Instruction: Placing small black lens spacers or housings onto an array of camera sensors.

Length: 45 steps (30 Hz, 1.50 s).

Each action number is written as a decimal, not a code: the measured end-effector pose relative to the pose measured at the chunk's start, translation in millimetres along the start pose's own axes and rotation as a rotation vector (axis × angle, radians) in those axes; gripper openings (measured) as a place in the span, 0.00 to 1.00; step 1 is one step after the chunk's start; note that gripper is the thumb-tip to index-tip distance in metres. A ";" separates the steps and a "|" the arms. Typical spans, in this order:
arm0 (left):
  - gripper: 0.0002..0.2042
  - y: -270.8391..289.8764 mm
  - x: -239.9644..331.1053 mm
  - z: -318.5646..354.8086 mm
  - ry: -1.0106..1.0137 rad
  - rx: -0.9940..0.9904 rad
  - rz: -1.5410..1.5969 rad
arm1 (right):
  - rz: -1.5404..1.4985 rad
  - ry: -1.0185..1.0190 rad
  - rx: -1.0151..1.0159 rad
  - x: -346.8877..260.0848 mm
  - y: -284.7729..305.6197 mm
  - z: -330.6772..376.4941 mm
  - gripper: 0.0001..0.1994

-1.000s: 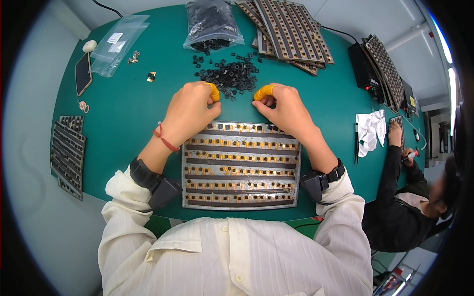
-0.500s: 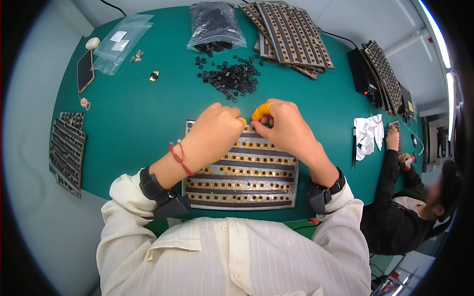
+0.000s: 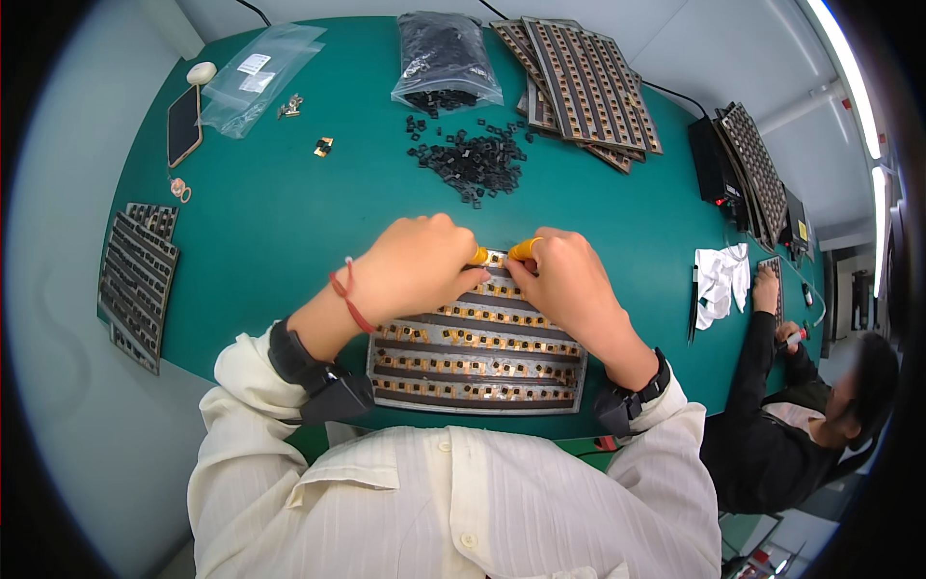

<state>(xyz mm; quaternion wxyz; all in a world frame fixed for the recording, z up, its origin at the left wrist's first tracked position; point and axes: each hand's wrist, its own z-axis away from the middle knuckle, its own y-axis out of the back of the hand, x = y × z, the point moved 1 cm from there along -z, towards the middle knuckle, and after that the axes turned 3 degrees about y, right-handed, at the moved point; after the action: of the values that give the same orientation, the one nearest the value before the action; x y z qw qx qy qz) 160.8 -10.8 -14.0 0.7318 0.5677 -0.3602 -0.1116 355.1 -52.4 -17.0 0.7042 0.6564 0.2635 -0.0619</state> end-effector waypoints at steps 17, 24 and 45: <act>0.07 -12.1 -33.7 -27.7 -0.067 0.377 0.091 | -0.175 0.081 -0.066 13.2 11.7 -24.6 0.11; 0.09 2.3 -47.8 -25.4 -0.046 0.268 0.220 | -0.176 0.084 0.211 17.7 -24.2 -53.6 0.17; 0.08 -10.3 -33.0 -21.6 0.110 0.380 0.098 | -0.122 -0.080 0.090 40.6 17.6 -39.1 0.11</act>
<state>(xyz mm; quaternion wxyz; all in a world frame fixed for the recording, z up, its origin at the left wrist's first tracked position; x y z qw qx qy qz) 153.9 20.9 -38.7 0.6346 0.6826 -0.3614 0.0252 386.1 -2.3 -19.7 0.6790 0.6670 0.2713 -0.1427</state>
